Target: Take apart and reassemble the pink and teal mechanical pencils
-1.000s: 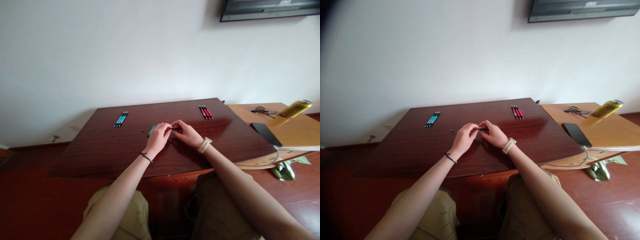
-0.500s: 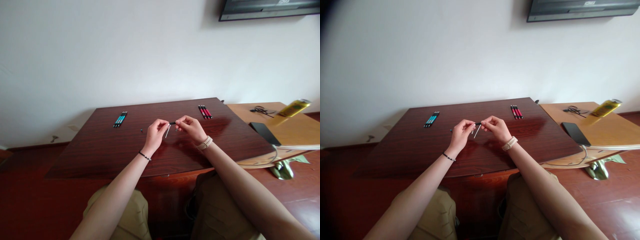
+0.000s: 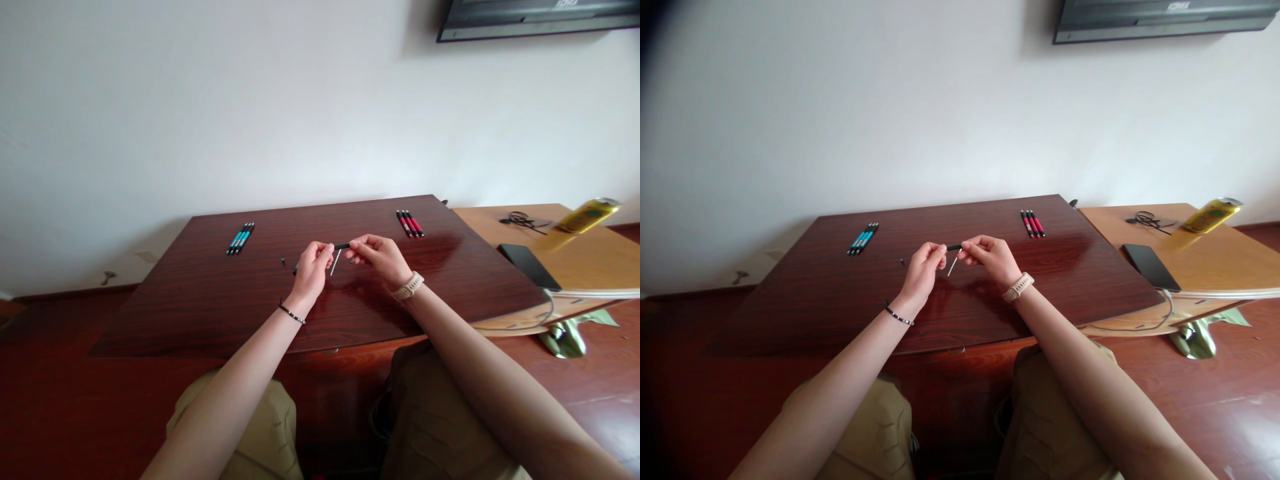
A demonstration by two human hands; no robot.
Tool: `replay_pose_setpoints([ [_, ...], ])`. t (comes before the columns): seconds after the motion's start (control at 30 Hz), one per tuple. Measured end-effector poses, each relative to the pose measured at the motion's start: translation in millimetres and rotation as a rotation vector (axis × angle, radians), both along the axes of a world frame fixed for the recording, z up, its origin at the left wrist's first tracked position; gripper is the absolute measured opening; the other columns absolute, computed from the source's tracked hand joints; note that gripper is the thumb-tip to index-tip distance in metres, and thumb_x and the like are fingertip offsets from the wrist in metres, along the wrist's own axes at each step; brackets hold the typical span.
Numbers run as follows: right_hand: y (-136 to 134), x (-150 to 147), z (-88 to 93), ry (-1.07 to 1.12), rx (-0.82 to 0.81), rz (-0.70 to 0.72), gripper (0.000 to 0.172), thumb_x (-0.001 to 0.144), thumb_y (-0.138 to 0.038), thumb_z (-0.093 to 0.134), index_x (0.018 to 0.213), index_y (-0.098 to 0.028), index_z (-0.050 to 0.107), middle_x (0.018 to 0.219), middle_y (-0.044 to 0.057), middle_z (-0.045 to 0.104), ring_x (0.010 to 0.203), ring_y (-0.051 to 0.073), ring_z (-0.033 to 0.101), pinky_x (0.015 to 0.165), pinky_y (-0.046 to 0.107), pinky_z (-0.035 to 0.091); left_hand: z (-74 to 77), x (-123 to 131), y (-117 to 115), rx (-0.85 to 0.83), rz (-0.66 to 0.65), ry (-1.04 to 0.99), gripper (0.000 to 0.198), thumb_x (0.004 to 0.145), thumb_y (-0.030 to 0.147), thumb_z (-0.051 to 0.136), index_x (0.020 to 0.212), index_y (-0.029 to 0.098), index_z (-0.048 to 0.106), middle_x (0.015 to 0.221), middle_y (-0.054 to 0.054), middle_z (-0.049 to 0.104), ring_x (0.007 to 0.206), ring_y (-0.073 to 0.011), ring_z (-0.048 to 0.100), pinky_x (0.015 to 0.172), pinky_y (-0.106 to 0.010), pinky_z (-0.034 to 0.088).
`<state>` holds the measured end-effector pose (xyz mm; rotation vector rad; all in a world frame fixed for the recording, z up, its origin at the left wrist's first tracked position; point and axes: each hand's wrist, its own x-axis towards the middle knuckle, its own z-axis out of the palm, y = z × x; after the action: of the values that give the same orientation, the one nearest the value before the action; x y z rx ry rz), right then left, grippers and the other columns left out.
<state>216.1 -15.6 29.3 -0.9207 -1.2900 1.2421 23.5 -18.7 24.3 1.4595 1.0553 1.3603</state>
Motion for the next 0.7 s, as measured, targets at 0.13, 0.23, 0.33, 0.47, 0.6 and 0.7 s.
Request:
replay_pose_setpoints([
  [0.13,-1,-2,-1.5,-0.002,-0.008,0.029,0.044,0.081,-0.057,0.09,0.095,-0.017,0.077,0.09,0.009,0.083,0.071,0.015,0.071,0.068,0.028,0.057,-4.4,-4,4,0.051,0.054,0.115,0.036,0.104,0.046,0.06,0.08,0.021,0.053,0.069,0.003,0.052,0.066,-0.0135,0.049,0.065,-0.027,0.039],
  [0.23,-3,-6,-1.7,0.017,-0.013,0.039,0.044,0.079,-0.056,0.091,0.097,-0.018,0.076,0.092,0.009,0.084,0.074,0.016,0.073,0.071,0.029,0.059,-3.7,-6,5,0.092,0.115,0.192,0.039,0.106,0.047,0.057,0.078,0.022,0.049,0.068,0.003,0.051,0.064,-0.0136,0.047,0.064,-0.028,0.036],
  [0.33,-5,-7,-0.7,0.033,-0.008,0.028,0.044,0.08,-0.057,0.09,0.098,-0.019,0.076,0.093,0.009,0.084,0.075,0.017,0.074,0.072,0.03,0.06,0.9,-6,2,0.106,0.099,0.205,0.037,0.107,0.047,0.055,0.08,0.022,0.05,0.07,0.003,0.054,0.065,-0.0143,0.05,0.066,-0.028,0.038],
  [0.47,-7,-5,0.6,0.05,-0.018,0.025,0.042,0.082,-0.056,0.089,0.097,-0.019,0.077,0.093,0.008,0.084,0.075,0.015,0.072,0.072,0.028,0.058,8.1,-6,-4,0.107,-0.028,0.217,0.026,0.108,0.044,0.055,0.091,0.023,0.055,0.077,0.001,0.062,0.072,-0.016,0.059,0.07,-0.028,0.044],
  [0.6,-8,-6,-0.3,0.075,-0.056,0.052,0.042,0.081,-0.055,0.09,0.097,-0.018,0.077,0.094,0.008,0.084,0.074,0.014,0.07,0.071,0.026,0.057,10.8,-7,-5,0.126,0.003,0.325,0.027,0.11,0.04,0.05,0.088,0.024,0.052,0.072,0.002,0.06,0.068,-0.0162,0.059,0.071,-0.029,0.043],
  [0.7,-8,-7,-1.7,0.094,-0.068,0.055,0.042,0.081,-0.055,0.09,0.099,-0.019,0.078,0.095,0.008,0.084,0.074,0.013,0.07,0.07,0.026,0.056,9.5,-7,-4,0.128,0.038,0.378,0.031,0.111,0.042,0.046,0.086,0.024,0.051,0.068,0.002,0.059,0.066,-0.0167,0.058,0.071,-0.029,0.042],
])
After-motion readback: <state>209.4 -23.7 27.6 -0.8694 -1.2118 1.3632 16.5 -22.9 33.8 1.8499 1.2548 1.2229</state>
